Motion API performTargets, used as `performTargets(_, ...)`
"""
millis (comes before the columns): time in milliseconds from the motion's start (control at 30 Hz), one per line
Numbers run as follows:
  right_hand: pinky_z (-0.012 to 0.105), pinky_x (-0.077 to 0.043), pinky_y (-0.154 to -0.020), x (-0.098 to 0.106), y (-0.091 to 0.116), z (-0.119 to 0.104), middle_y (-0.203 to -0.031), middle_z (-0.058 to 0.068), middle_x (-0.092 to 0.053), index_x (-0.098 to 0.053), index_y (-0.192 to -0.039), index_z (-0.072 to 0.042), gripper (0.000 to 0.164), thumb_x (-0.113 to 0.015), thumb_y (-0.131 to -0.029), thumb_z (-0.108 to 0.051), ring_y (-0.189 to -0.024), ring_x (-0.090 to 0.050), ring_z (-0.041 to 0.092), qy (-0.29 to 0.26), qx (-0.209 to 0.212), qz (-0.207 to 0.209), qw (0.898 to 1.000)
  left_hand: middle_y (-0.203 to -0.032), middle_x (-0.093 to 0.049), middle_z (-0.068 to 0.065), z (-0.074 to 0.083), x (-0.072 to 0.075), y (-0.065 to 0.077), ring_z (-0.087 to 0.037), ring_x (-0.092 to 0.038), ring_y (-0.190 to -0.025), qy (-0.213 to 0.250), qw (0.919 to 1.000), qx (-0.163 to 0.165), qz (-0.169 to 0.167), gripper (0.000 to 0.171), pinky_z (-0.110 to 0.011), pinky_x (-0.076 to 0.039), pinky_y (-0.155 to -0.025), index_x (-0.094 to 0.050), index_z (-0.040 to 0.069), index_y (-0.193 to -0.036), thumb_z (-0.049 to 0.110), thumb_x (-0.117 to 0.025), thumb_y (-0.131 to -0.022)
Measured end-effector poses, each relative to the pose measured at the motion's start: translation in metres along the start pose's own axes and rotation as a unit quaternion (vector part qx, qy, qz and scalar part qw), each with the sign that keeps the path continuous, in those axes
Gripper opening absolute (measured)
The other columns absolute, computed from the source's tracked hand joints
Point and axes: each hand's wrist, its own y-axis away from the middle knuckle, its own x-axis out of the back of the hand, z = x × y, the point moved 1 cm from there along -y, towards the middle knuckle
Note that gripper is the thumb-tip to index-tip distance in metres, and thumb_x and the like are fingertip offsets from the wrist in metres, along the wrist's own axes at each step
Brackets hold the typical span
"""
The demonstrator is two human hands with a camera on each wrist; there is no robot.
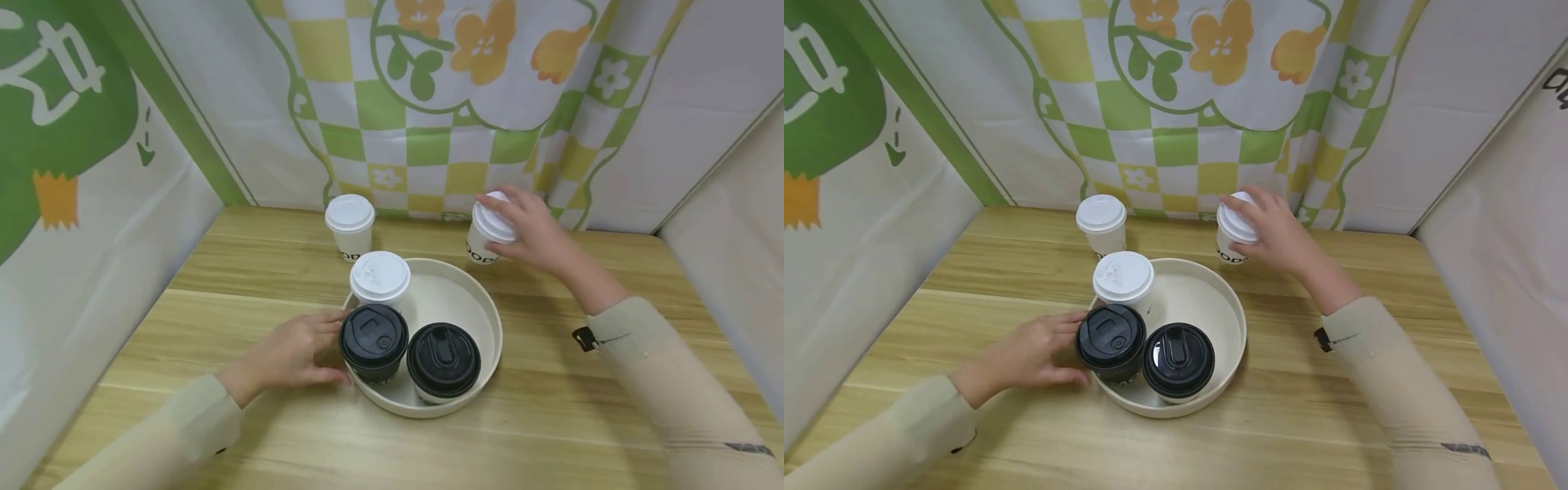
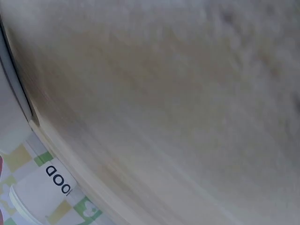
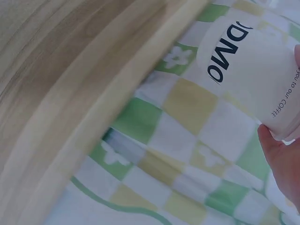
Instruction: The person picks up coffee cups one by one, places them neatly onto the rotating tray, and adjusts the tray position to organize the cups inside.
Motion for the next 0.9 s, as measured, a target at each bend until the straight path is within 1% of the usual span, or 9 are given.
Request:
performTargets(100,0.067,-0.045,-0.095,0.01,0.013,-0.008,-0.148,0.023,-0.041,-0.052,-0.144,-0.021,0.078,-0.087,-0.075,-0.019,-0.127,-0.042,0.051,-0.009,0.013,0.017,1.0,-0.124,-0.07,-0.012,0.0,-0.002,-0.001,-0.035,-0.064,-0.121,-0.009,0.9999,-0.004,0.006,0.069,-0.047,-0.054,-0.1,-0.069,0.004,-0.123,0.05,-0.081,-0.073)
performTargets(167,0.068,-0.045,-0.094,0.015,0.023,-0.013,-0.149,0.022,-0.041,-0.053,-0.143,-0.022,0.077,-0.088,-0.074,-0.019,-0.127,-0.042,0.052,-0.013,0.016,0.027,0.999,-0.122,-0.071,-0.012,-0.001,-0.003,-0.001,-0.035,-0.064,-0.12,-0.008,0.9999,-0.002,0.008,0.066,-0.047,-0.054,-0.1,-0.07,0.005,-0.121,0.048,-0.081,-0.073)
performTargets(267,0.068,-0.045,-0.094,0.021,0.035,-0.019,-0.148,0.023,-0.042,-0.054,-0.141,-0.02,0.077,-0.088,-0.072,-0.016,-0.128,-0.042,0.053,-0.023,0.02,0.037,0.999,-0.123,-0.071,-0.011,-0.003,-0.003,-0.002,-0.034,-0.064,-0.121,-0.003,1.0,0.006,0.004,0.064,-0.046,-0.054,-0.1,-0.07,0.006,-0.121,0.051,-0.078,-0.076)
performTargets(400,0.069,-0.044,-0.095,0.024,0.049,-0.022,-0.147,0.023,-0.043,-0.055,-0.14,-0.019,0.077,-0.089,-0.071,-0.014,-0.128,-0.042,0.052,-0.03,0.019,0.04,0.999,-0.125,-0.07,-0.011,-0.007,-0.003,-0.002,-0.034,-0.063,-0.123,0.003,0.9999,0.011,-0.008,0.066,-0.045,-0.053,-0.102,-0.069,0.007,-0.124,0.056,-0.073,-0.08)
performTargets(633,0.066,-0.043,-0.095,0.023,0.066,-0.023,-0.145,0.024,-0.045,-0.056,-0.14,-0.021,0.079,-0.089,-0.069,-0.015,-0.127,-0.043,0.05,-0.026,0.022,0.047,0.998,-0.128,-0.069,-0.012,-0.018,-0.002,-0.004,-0.036,-0.06,-0.126,0.003,0.9998,-0.018,-0.007,0.067,-0.045,-0.052,-0.104,-0.068,0.005,-0.125,0.051,-0.076,-0.077)
performTargets(700,0.066,-0.043,-0.095,0.023,0.07,-0.025,-0.146,0.024,-0.045,-0.055,-0.141,-0.022,0.081,-0.089,-0.068,-0.016,-0.127,-0.043,0.05,-0.025,0.025,0.051,0.998,-0.128,-0.068,-0.013,-0.021,-0.001,-0.004,-0.037,-0.059,-0.127,0.005,0.9998,-0.019,-0.006,0.067,-0.046,-0.052,-0.104,-0.067,0.005,-0.126,0.05,-0.077,-0.076)
performTargets(800,0.065,-0.044,-0.094,0.023,0.074,-0.029,-0.147,0.023,-0.044,-0.055,-0.141,-0.022,0.081,-0.089,-0.068,-0.015,-0.127,-0.043,0.049,-0.025,0.026,0.052,0.998,-0.13,-0.067,-0.013,-0.021,0.001,-0.004,-0.038,-0.057,-0.129,0.014,0.9998,-0.003,-0.011,0.068,-0.047,-0.05,-0.106,-0.066,0.004,-0.127,0.047,-0.079,-0.075)
performTargets(900,0.063,-0.044,-0.093,0.026,0.079,-0.035,-0.148,0.022,-0.043,-0.056,-0.14,-0.022,0.081,-0.089,-0.067,-0.013,-0.128,-0.042,0.049,-0.03,0.03,0.056,0.998,-0.132,-0.066,-0.013,-0.018,0.002,-0.002,-0.037,-0.056,-0.13,0.021,0.9992,0.032,-0.011,0.068,-0.049,-0.05,-0.106,-0.066,0.004,-0.127,0.046,-0.081,-0.076)
